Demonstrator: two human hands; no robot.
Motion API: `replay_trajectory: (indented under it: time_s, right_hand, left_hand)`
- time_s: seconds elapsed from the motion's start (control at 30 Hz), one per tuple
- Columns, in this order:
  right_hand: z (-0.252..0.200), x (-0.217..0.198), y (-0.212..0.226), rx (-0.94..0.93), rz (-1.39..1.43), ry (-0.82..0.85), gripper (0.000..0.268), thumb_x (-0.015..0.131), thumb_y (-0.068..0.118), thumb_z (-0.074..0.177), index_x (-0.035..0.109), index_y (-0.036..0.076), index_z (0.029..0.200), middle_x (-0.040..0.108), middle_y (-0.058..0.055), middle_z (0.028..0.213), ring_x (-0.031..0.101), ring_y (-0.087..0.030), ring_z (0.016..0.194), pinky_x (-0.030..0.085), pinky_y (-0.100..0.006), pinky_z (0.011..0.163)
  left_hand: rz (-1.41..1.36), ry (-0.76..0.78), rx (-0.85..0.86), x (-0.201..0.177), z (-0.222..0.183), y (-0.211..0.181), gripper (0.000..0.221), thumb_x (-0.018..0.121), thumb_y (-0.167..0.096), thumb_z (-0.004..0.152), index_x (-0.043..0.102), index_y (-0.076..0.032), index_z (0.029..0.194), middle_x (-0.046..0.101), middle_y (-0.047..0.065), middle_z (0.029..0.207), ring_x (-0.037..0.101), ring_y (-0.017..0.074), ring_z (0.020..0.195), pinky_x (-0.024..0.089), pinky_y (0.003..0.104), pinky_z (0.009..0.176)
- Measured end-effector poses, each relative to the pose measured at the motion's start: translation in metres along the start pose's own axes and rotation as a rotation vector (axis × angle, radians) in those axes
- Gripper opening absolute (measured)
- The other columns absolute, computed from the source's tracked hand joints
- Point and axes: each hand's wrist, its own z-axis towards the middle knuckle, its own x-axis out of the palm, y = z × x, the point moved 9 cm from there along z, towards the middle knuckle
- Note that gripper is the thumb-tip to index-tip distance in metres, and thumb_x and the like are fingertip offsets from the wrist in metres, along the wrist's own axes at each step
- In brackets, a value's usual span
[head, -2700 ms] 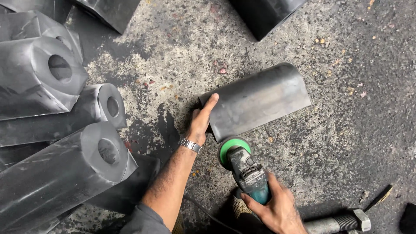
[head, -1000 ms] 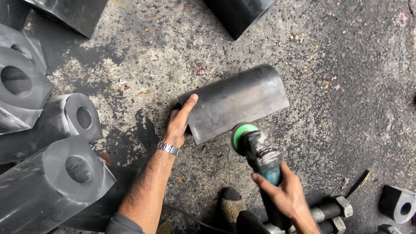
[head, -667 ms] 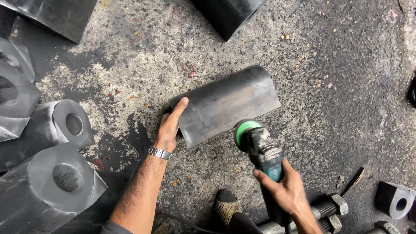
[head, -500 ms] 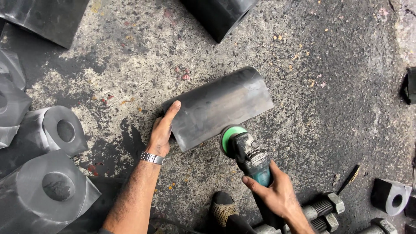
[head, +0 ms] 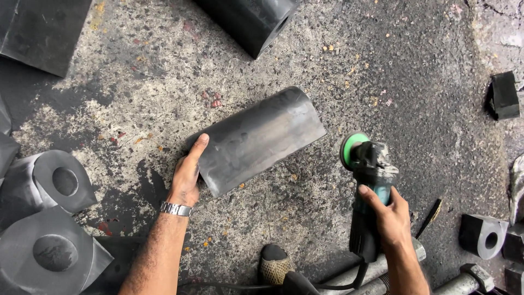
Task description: Grind the edges of large black rubber industrial parts using a hand-held angle grinder.
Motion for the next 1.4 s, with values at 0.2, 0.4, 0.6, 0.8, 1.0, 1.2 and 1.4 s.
replay_trajectory:
  time_s: [0.2,0.4,0.6,0.8,1.0,1.2,1.4]
  right_hand:
    - [-0.012,-0.004,-0.051,-0.088,0.344,0.055,0.046,0.079,0.028,0.090,0.064,-0.003,0.120,0.067,-0.011,0.094,0.062,-0.019,0.077,0.050,-0.035,0.069]
    - [-0.007,0.002,-0.112,0.080,0.366,0.119,0.048,0.064,0.027,0.097,0.059,-0.003,0.134,0.069,-0.022,0.095,0.070,-0.032,0.082,0.056,-0.044,0.076]
    - [0.048,0.013,-0.167,0.038,0.340,0.223,0.056,0.057,0.037,0.098,0.050,0.004,0.143,0.065,-0.023,0.096,0.069,-0.036,0.082,0.057,-0.051,0.079]
    - [0.005,0.029,-0.119,0.120,0.215,0.170,0.065,0.058,0.038,0.100,0.051,-0.002,0.151,0.069,-0.025,0.100,0.069,-0.038,0.090,0.056,-0.050,0.086]
    - [-0.010,0.019,-0.117,0.019,0.367,0.217,0.068,0.060,0.038,0.094,0.050,0.001,0.151,0.069,-0.021,0.101,0.071,-0.035,0.088,0.057,-0.051,0.082]
    - [0.048,-0.013,-0.183,0.125,0.439,0.197,0.071,0.064,0.035,0.082,0.046,0.016,0.148,0.067,-0.018,0.097,0.071,-0.036,0.081,0.059,-0.053,0.072]
    - [0.020,-0.009,-0.151,-0.031,0.459,0.286,0.071,0.068,0.029,0.092,0.048,0.012,0.158,0.072,-0.031,0.090,0.071,-0.045,0.073,0.059,-0.057,0.062]
  left_hand:
    - [0.029,0.028,0.018,-0.015,-0.006,-0.006,0.113,0.068,-0.074,0.069,0.037,-0.009,0.156,0.026,0.021,0.166,0.016,0.0329,0.156,0.009,0.060,0.122]
    - [0.160,0.041,0.136,-0.063,0.029,-0.006,0.096,0.036,-0.082,0.089,0.056,-0.001,0.136,0.067,0.025,0.128,0.067,0.0310,0.118,0.047,0.050,0.108]
    - [0.665,0.369,0.660,-0.045,-0.017,-0.016,0.051,0.073,-0.028,0.074,0.071,-0.013,0.122,0.074,0.003,0.120,0.069,0.0226,0.114,0.054,0.046,0.101]
    - [0.672,-0.057,1.014,0.008,-0.057,0.015,0.090,0.096,-0.052,0.061,0.058,0.004,0.122,0.063,0.025,0.124,0.057,0.0410,0.120,0.039,0.057,0.108]
    - [0.221,-0.020,0.744,0.014,-0.092,-0.013,0.078,0.084,-0.061,0.067,0.056,-0.006,0.115,0.067,0.015,0.112,0.065,0.0270,0.109,0.050,0.051,0.097]
    - [0.468,-0.407,1.122,0.021,-0.224,-0.128,0.055,0.090,-0.043,0.071,0.059,-0.005,0.095,0.062,0.013,0.088,0.058,0.0283,0.088,0.039,0.047,0.084]
    - [0.899,-0.196,1.313,0.083,-0.249,-0.138,0.045,0.087,-0.031,0.069,0.059,-0.003,0.092,0.063,0.011,0.083,0.059,0.0257,0.082,0.039,0.045,0.095]
